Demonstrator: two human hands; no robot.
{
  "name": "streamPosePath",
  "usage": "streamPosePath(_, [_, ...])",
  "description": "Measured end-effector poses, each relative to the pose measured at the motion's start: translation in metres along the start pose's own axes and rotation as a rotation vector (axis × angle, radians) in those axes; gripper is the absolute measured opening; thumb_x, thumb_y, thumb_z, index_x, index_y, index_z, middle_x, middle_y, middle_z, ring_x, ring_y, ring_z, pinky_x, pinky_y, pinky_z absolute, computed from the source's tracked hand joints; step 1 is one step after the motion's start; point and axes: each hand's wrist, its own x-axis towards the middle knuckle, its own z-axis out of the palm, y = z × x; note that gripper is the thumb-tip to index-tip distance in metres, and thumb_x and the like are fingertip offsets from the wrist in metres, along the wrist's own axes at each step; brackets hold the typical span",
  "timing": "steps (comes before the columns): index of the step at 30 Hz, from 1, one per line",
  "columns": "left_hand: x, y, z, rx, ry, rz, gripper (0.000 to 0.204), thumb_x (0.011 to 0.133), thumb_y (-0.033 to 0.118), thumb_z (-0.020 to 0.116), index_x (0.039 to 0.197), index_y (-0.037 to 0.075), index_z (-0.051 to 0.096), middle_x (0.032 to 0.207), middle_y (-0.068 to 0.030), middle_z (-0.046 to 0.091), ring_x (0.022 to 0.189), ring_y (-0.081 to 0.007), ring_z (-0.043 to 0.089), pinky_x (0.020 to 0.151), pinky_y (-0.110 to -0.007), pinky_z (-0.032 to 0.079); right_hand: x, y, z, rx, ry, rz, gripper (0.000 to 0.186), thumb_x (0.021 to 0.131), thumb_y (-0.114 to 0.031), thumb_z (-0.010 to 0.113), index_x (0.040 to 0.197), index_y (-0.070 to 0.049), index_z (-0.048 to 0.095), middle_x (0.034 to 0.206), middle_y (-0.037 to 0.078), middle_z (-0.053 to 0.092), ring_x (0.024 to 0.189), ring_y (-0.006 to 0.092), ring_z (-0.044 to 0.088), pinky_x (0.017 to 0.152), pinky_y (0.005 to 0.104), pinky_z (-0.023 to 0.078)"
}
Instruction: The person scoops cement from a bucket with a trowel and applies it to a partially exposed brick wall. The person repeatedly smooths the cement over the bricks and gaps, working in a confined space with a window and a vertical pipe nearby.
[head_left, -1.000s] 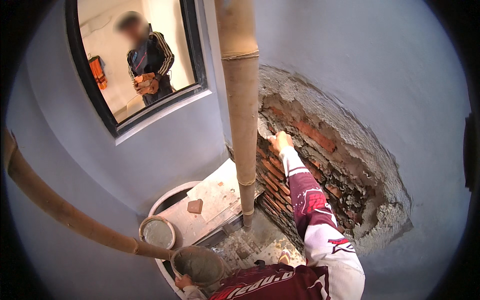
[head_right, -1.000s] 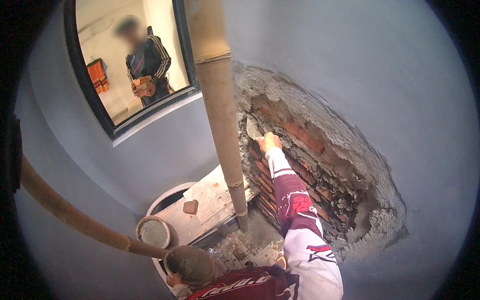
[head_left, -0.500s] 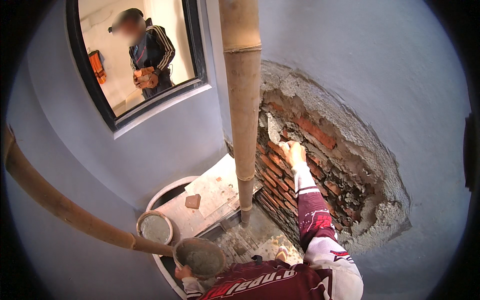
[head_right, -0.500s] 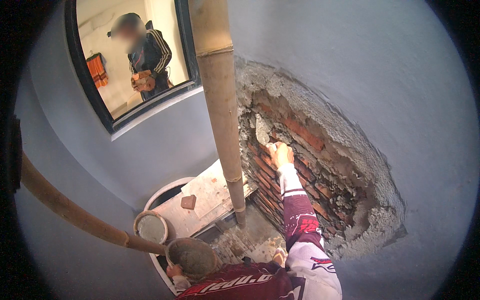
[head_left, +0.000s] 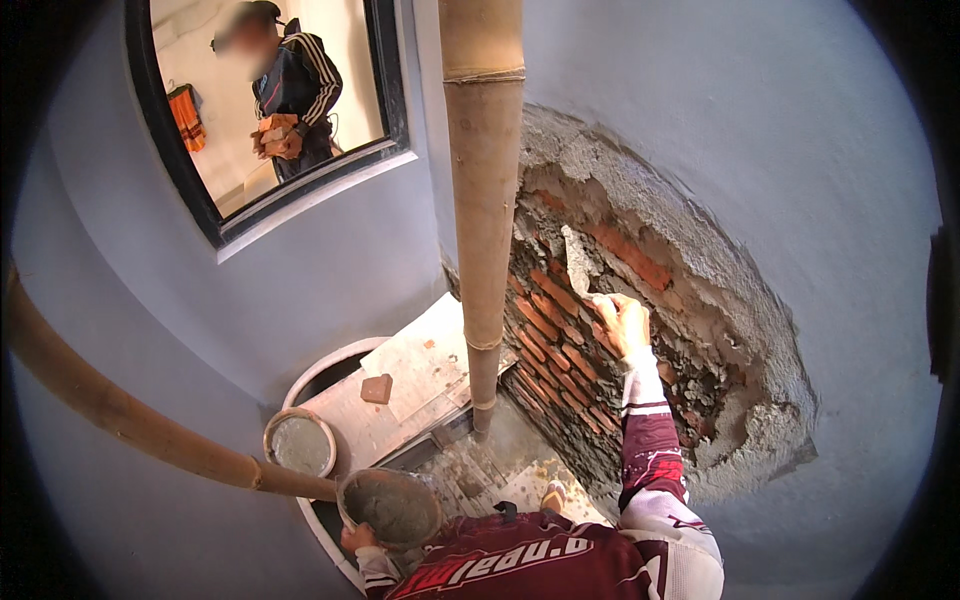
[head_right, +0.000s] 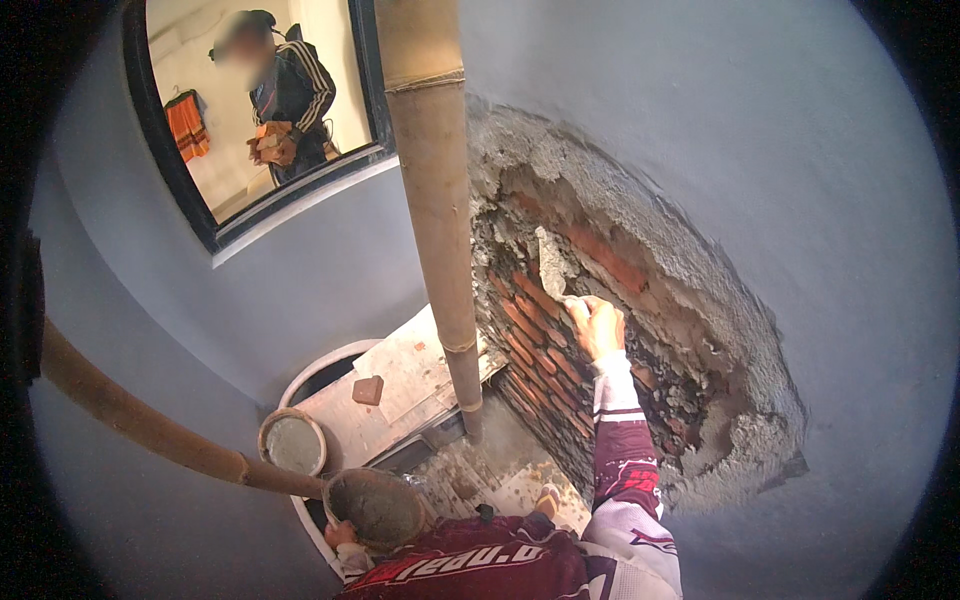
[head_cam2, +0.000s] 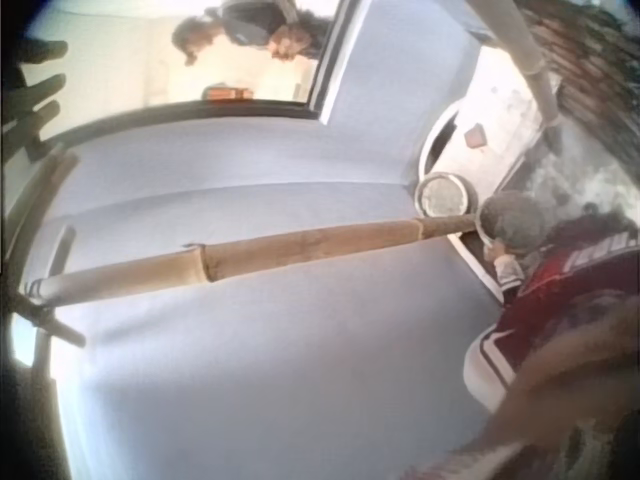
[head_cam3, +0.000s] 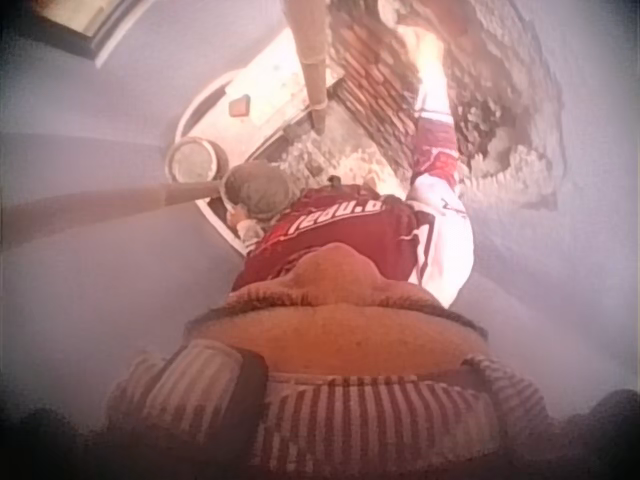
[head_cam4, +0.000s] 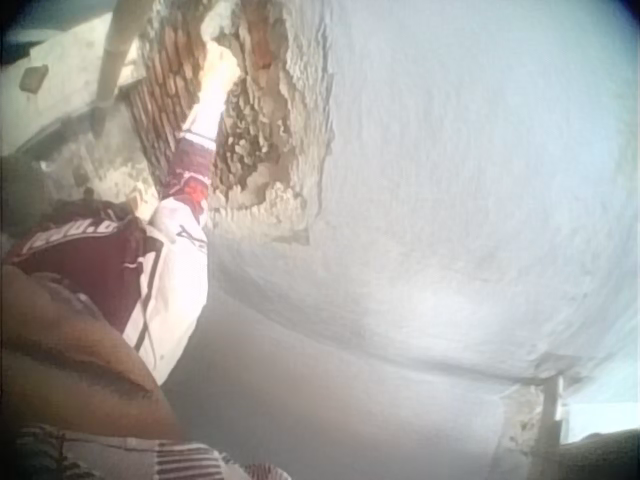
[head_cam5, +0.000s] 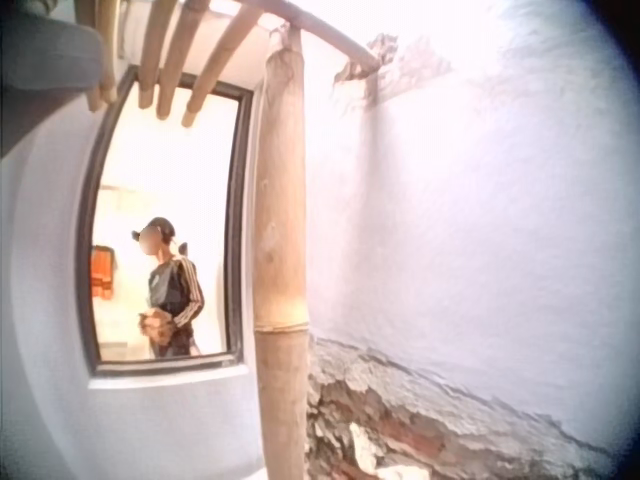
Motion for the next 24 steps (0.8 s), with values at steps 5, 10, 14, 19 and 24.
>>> streamPosePath(5, [-0.017, 0.017, -0.008, -0.090, -0.041, -0.078, 0.022, 0.056, -0.004, 0.058, 0.077, -0.005, 0.058, 0.066, -0.0079, 0.058, 0.055, -0.0173, 0.050, 0.049, -0.035, 0.041, -0.016, 0.008, -0.023, -0.102, -0.011, -0.006, 0.031, 0.087, -0.031, 0.063, 0.100, -0.004, 0.071, 0.091, 0.018, 0.070, 0.085, 0.0307, 0.070, 0.076, 0.0367, 0.052])
streamPosePath(10, [-0.020, 0.018, -0.011, 0.092, -0.064, -0.057, 0.024, 0.056, -0.006, 0.058, 0.080, -0.005, 0.062, 0.068, -0.0061, 0.059, 0.055, -0.0185, 0.053, 0.048, -0.034, 0.041, -0.035, 0.002, -0.043, -0.425, 0.020, -0.100, 0.028, 0.086, -0.030, 0.066, 0.096, -0.004, 0.070, 0.085, 0.017, 0.069, 0.082, 0.0352, 0.067, 0.072, 0.0418, 0.052])
streamPosePath(14, [-0.007, -0.006, -0.006, 0.059, -0.089, -0.040, 0.021, 0.057, -0.006, 0.058, 0.079, -0.004, 0.061, 0.068, -0.0042, 0.058, 0.053, -0.0172, 0.053, 0.047, -0.033, 0.040, -0.029, -0.021, -0.050, -0.453, -0.107, -0.192, 0.032, 0.082, -0.035, 0.069, 0.093, -0.005, 0.069, 0.079, 0.017, 0.068, 0.078, 0.0356, 0.067, 0.069, 0.0434, 0.052])
streamPosePath(19, [-0.016, -0.004, -0.004, -0.252, -0.100, -0.104, 0.018, 0.060, -0.008, 0.057, 0.077, -0.002, 0.058, 0.067, -0.0030, 0.056, 0.051, -0.0142, 0.049, 0.046, -0.032, 0.038, 0.010, -0.025, -0.038, -0.200, -0.400, -0.232, 0.033, 0.080, -0.036, 0.071, 0.097, -0.007, 0.072, 0.083, 0.017, 0.069, 0.077, 0.0328, 0.068, 0.070, 0.0398, 0.051])
streamPosePath(24, [-0.011, -0.026, -0.012, -0.325, -0.017, -0.201, 0.023, 0.061, -0.011, 0.054, 0.082, -0.001, 0.058, 0.066, -0.0031, 0.055, 0.051, -0.0139, 0.049, 0.046, -0.032, 0.038, 0.011, -0.023, -0.028, -0.332, -0.575, -0.196, 0.031, 0.078, -0.036, 0.075, 0.092, -0.008, 0.072, 0.078, 0.014, 0.068, 0.072, 0.0296, 0.066, 0.068, 0.0396, 0.049])
